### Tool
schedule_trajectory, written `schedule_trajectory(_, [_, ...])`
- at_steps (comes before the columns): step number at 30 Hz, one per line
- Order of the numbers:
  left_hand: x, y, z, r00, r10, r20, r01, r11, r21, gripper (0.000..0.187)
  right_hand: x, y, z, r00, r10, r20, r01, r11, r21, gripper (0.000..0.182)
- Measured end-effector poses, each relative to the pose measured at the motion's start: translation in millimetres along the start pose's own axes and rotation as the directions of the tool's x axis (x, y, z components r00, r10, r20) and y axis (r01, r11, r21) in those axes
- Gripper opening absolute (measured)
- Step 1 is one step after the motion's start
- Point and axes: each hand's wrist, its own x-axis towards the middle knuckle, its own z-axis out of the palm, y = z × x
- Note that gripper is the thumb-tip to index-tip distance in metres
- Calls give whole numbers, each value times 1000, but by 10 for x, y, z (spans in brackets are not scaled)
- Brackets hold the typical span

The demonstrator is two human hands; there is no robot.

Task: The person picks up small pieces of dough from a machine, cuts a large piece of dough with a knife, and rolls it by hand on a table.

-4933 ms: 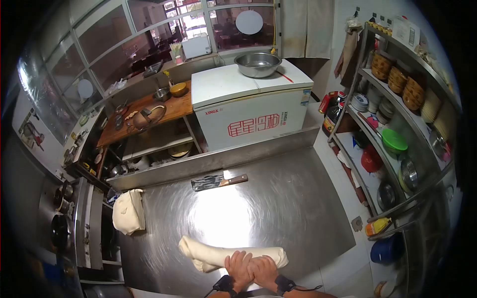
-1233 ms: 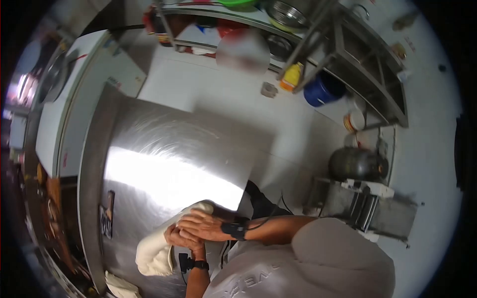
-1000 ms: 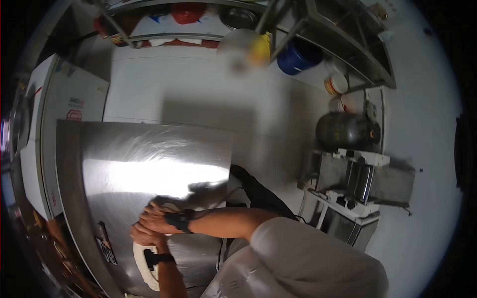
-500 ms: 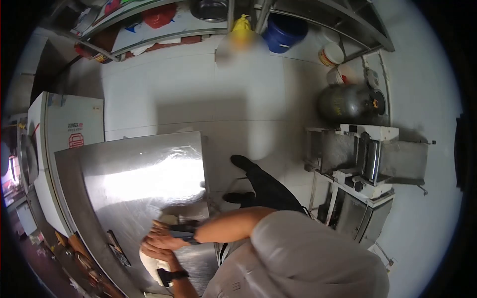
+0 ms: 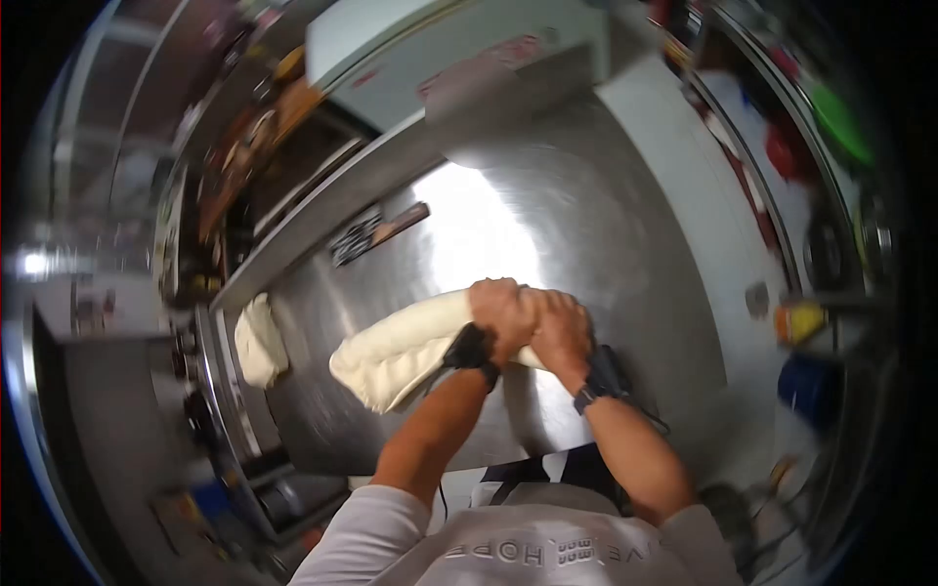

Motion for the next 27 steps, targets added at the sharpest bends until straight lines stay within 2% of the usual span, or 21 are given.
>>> schedule_trajectory(1, [33,-6,75,994,-109,-3,109,994,19,25,17,33,77,1000,-6,-25,7,998,56,42])
schedule_trajectory(2, [27,16,111,988,-150,-44,151,989,6,25,17,17,80,999,-23,-42,25,998,57,43])
schedule_trajectory(4, [62,17,121,960,-261,-99,245,959,-143,24,77,-16,60,995,-75,-60,77,996,32,43])
schedule_trajectory(5, [38,27,133,949,-286,-131,264,951,-163,24,73,-10,58,998,-50,-36,52,998,39,46])
schedule_trajectory(7, [20,24,116,924,-211,-320,109,945,-308,23,48,-14,32,999,-44,-13,45,999,22,48])
schedule_trajectory(8, [-39,20,69,876,-254,-409,69,907,-416,28,36,-16,33,999,-51,-12,51,999,4,52])
schedule_trajectory(11, [-655,-532,-261,786,-346,-513,39,855,-517,30,-5,-14,24,999,-34,5,34,999,-27,56])
schedule_trajectory(13, [-1398,-1291,-648,735,-399,-549,250,911,-327,37,0,-52,13,1000,-15,5,15,999,-35,58])
schedule_trajectory(14, [-1764,-1610,-811,648,-574,-500,502,816,-286,52,26,-71,-3,1000,-7,25,8,999,-52,58])
schedule_trajectory(15, [-2056,-1867,-934,519,-722,-459,714,661,-232,68,44,-86,-27,999,4,42,-1,997,-73,58])
schedule_trajectory(17, [-2403,-2243,-1015,487,-836,-252,767,548,-334,81,52,-122,-69,999,3,41,1,995,-100,56])
schedule_trajectory(18, [-2420,-2284,-932,479,-841,-254,762,541,-356,81,80,-160,-81,999,-2,48,7,994,-108,54])
schedule_trajectory(19, [-2405,-2313,-863,473,-880,-43,680,396,-617,78,98,-187,-94,999,-18,41,23,992,-126,54])
schedule_trajectory(20, [-2395,-2354,-817,507,-847,162,564,184,-805,76,101,-205,-102,999,-19,51,25,992,-121,53])
schedule_trajectory(21, [-2384,-2383,-770,509,-847,153,546,180,-819,76,106,-227,-110,998,-18,61,25,993,-116,52])
schedule_trajectory(23, [-2382,-2296,-740,536,-835,123,448,158,-880,63,107,-252,-93,998,-7,61,16,989,-146,52])
schedule_trajectory(24, [-2423,-2280,-690,489,-868,83,438,162,-884,51,67,-260,-89,998,19,64,-9,987,-158,51])
schedule_trajectory(25, [-2451,-2202,-809,481,-874,66,415,161,-895,51,26,-346,-121,998,-8,57,18,986,-168,51])
schedule_trajectory(27, [-2629,-1939,-1130,454,-890,-32,500,284,-818,42,-213,-526,-220,998,-49,43,59,955,-292,52])
